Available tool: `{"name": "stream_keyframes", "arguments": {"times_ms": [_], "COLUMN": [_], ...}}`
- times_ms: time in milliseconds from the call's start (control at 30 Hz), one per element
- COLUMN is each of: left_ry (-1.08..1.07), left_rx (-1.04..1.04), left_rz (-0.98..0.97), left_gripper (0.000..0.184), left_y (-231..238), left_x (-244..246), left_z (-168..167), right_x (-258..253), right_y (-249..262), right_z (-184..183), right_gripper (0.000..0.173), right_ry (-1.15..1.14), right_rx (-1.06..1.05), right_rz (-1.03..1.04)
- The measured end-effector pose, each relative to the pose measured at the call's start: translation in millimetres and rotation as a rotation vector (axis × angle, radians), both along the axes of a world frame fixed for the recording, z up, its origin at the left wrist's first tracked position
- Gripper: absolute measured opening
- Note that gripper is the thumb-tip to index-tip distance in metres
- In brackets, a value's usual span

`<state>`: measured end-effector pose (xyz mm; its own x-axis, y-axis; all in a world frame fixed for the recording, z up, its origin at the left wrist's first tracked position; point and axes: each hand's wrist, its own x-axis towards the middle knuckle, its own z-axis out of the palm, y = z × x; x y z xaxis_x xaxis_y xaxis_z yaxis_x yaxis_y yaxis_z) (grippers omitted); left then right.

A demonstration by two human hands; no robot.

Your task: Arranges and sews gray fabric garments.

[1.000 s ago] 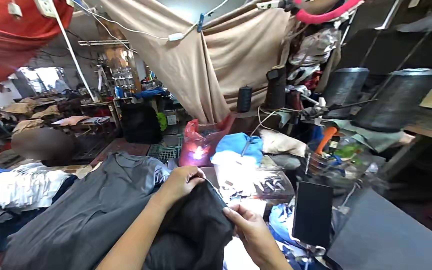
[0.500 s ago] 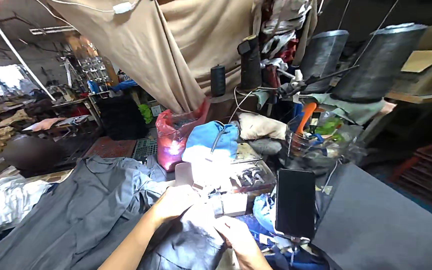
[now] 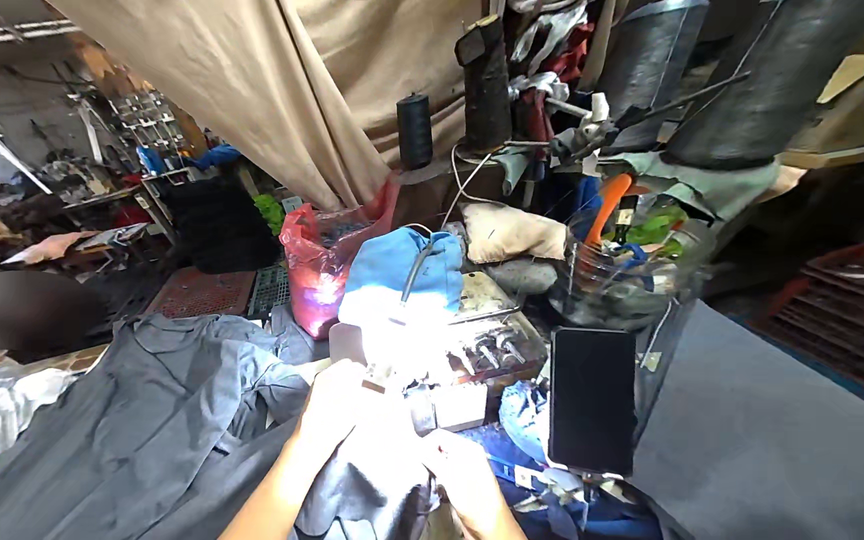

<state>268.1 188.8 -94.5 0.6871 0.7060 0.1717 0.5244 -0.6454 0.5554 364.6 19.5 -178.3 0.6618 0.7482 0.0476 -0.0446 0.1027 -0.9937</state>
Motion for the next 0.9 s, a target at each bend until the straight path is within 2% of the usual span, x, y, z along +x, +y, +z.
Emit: {"name": "stream_keyframes", "arguments": {"times_ms": [133, 300, 567, 667, 800, 900], "left_ry": [-0.079, -0.217, -0.102, -0.143, -0.123, -0.019], "left_rx": [0.039, -0.008, 0.075, 0.111, 0.081, 0.009], "left_rz": [-0.013, -0.002, 0.001, -0.019, -0.017, 0.001], "left_gripper": [0.028, 0.03, 0.029, 0.028, 0.031, 0.039], "left_y": [1, 0, 2, 5, 4, -3], "left_x": [4, 5, 10, 10, 9, 3], "left_z": [-5, -13, -7, -12, -9, 5], "right_x": [-3, -4, -5, -5, -3, -1], "right_y": [5, 3, 6, 5, -2, -12], "right_z": [1, 0, 0, 1, 1, 4], "right_gripper": [0.015, 0.015, 0.017, 0.015, 0.017, 0.023], "right_ry": [-0.009, -0.014, 0.023, 0.026, 0.005, 0.074], "right_rx": [0.004, 0.02, 0.033, 0.036, 0.031, 0.043], "right_rz": [-0.055, -0.068, -0.09, -0.083, -0.05, -0.037]}}
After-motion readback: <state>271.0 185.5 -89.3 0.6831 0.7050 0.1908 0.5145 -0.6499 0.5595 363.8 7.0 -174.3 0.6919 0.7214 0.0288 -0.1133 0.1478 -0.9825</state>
